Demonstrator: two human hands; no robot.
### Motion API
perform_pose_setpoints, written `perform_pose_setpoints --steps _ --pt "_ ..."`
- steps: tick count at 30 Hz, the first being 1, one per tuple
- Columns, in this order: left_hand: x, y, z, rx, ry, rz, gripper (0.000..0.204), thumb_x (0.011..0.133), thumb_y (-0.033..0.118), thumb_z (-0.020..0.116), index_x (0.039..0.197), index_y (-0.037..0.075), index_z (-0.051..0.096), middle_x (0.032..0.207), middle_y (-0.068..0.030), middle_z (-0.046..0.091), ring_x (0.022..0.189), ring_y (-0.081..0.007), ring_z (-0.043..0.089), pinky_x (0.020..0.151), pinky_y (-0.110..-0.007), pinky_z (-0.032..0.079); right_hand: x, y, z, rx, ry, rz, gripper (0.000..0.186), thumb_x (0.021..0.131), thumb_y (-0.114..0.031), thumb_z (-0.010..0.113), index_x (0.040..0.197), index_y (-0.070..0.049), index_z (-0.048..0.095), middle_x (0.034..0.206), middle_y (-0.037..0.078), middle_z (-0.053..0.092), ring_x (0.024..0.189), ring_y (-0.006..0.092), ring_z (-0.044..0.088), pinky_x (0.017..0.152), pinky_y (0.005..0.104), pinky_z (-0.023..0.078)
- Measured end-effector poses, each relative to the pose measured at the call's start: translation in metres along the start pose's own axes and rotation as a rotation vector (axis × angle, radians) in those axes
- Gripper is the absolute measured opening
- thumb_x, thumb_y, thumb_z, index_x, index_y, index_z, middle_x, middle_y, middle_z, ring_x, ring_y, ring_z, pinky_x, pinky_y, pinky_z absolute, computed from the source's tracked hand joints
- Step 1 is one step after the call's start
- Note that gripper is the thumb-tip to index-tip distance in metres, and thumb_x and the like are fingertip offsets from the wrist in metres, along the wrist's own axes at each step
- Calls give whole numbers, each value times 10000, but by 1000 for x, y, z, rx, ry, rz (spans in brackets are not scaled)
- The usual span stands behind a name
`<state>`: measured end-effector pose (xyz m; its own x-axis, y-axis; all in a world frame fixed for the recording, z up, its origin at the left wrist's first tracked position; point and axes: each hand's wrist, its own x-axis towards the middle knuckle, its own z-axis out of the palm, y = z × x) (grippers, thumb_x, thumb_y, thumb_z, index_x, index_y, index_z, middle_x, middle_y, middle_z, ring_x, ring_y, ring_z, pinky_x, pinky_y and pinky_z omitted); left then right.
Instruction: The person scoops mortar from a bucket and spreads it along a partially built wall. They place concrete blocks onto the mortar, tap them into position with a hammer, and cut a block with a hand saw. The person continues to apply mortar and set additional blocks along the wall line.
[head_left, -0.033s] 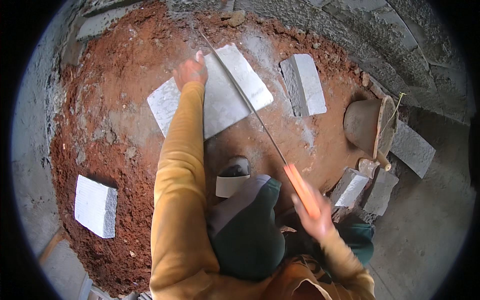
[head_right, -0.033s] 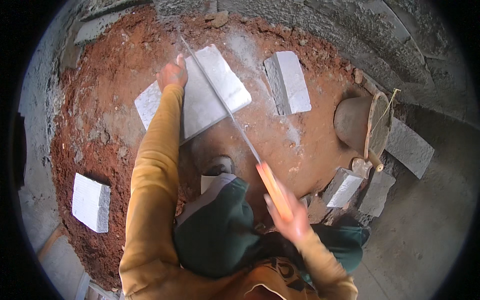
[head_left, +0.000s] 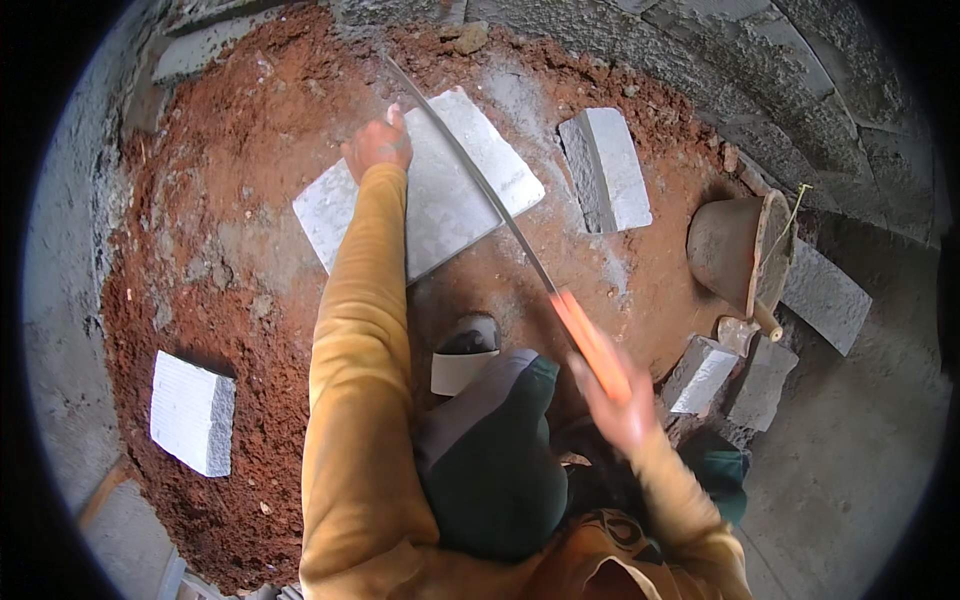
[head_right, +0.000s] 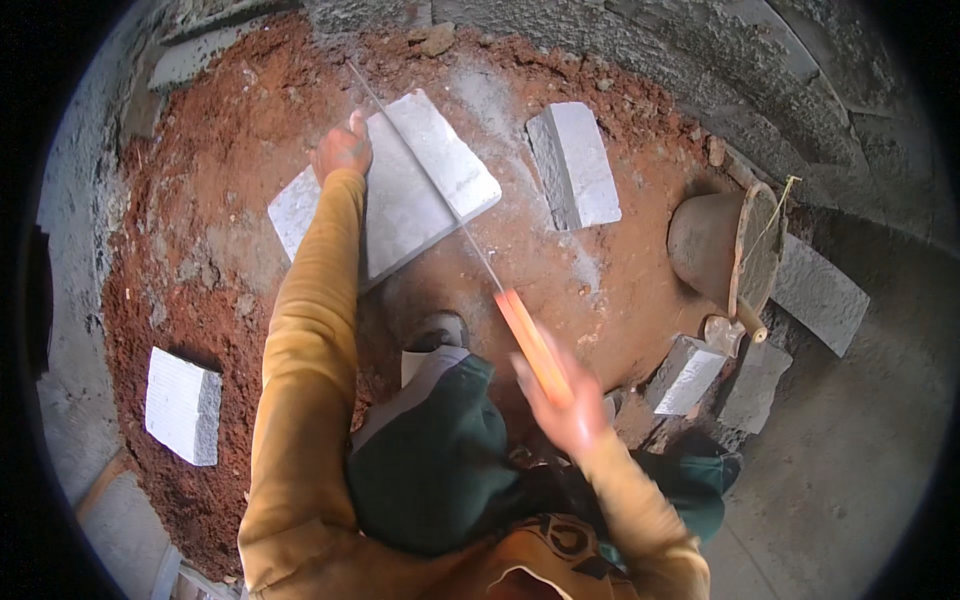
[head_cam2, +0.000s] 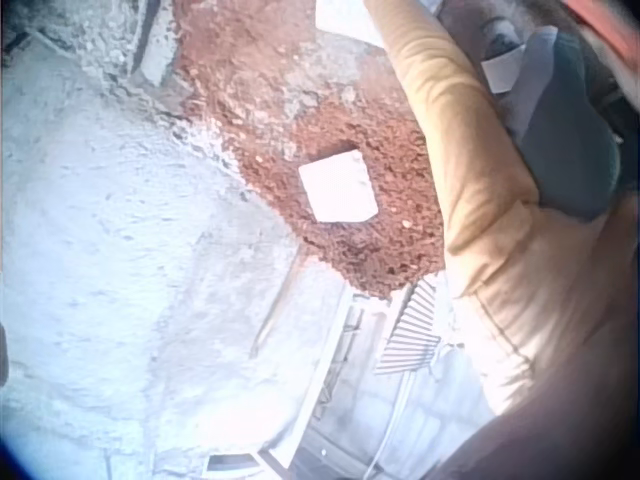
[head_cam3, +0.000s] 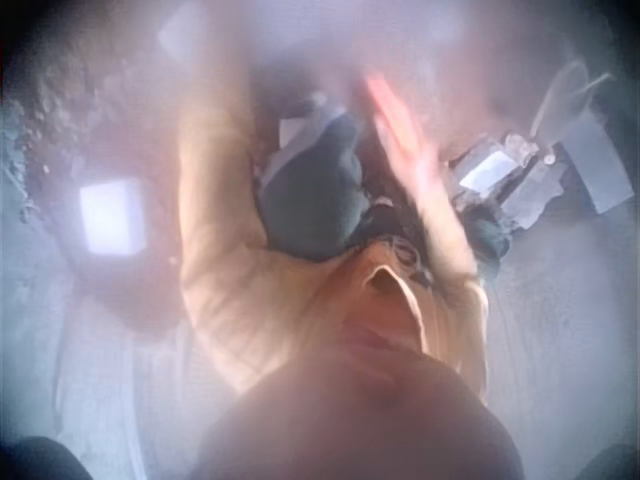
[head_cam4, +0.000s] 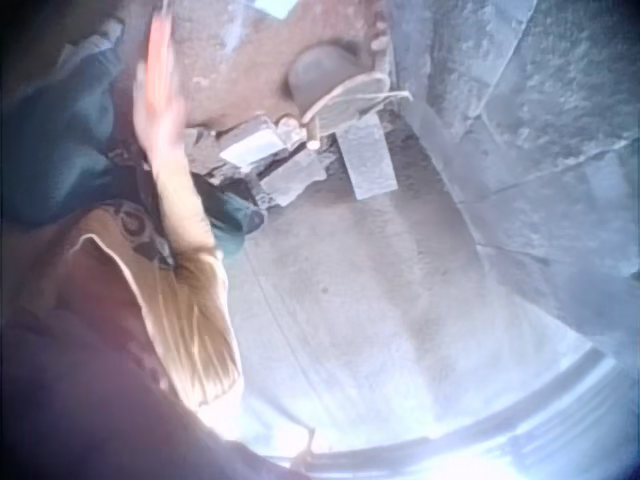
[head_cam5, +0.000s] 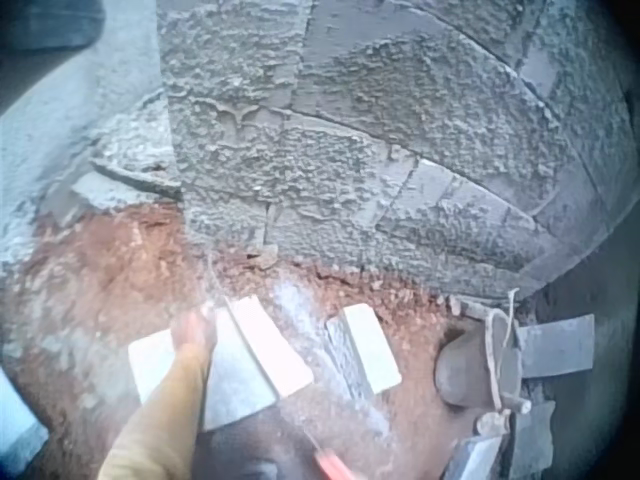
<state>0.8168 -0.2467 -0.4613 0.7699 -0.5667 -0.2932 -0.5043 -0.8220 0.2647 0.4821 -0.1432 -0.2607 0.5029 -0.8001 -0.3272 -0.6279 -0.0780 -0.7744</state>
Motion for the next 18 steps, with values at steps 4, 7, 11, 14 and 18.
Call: perform_pose_setpoints --steps 4,7,11,14,18 --pt "-4 -1 0 -59 22 -73 591 937 501 370 968 20 713 1070 -220 657 1055 -355 603 993 -452 354 18 29 4 95 -30 -51 449 873 -88 670 1275 38 514 1250 172 600 1157 251 587 981 332 442" --pt "1 2 3 -66 15 -66 586 941 495 369 988 19 707 1080 -213 657 1075 -353 597 1003 -462 348 -37 14 -27 70 -20 14 454 868 -50 658 1284 43 504 1258 169 594 1183 239 567 1005 332 423" --pt "11 6 4 5 -32 -32 575 943 483 372 1004 16 702 1096 -207 655 1088 -354 593 1002 -477 346 -31 20 -36 -12 -120 54 358 896 -63 608 1247 -2 570 1268 151 587 1192 243 557 980 323 418" --pt "10 3 3 -36 8 -31 579 941 482 374 1009 9 700 1105 -222 647 1091 -358 592 998 -478 350 45 37 1 235 -64 -9 391 889 -107 647 1254 4 559 1215 146 613 1145 205 578 940 289 438" --pt "14 5 6 -10 6 -63 587 935 485 381 1013 -4 697 1109 -252 635 1088 -368 591 1008 -473 351 19 10 -16 892 -10 365 435 885 -37 562 1313 18 510 1326 161 554 1240 222 522 1011 319 396"
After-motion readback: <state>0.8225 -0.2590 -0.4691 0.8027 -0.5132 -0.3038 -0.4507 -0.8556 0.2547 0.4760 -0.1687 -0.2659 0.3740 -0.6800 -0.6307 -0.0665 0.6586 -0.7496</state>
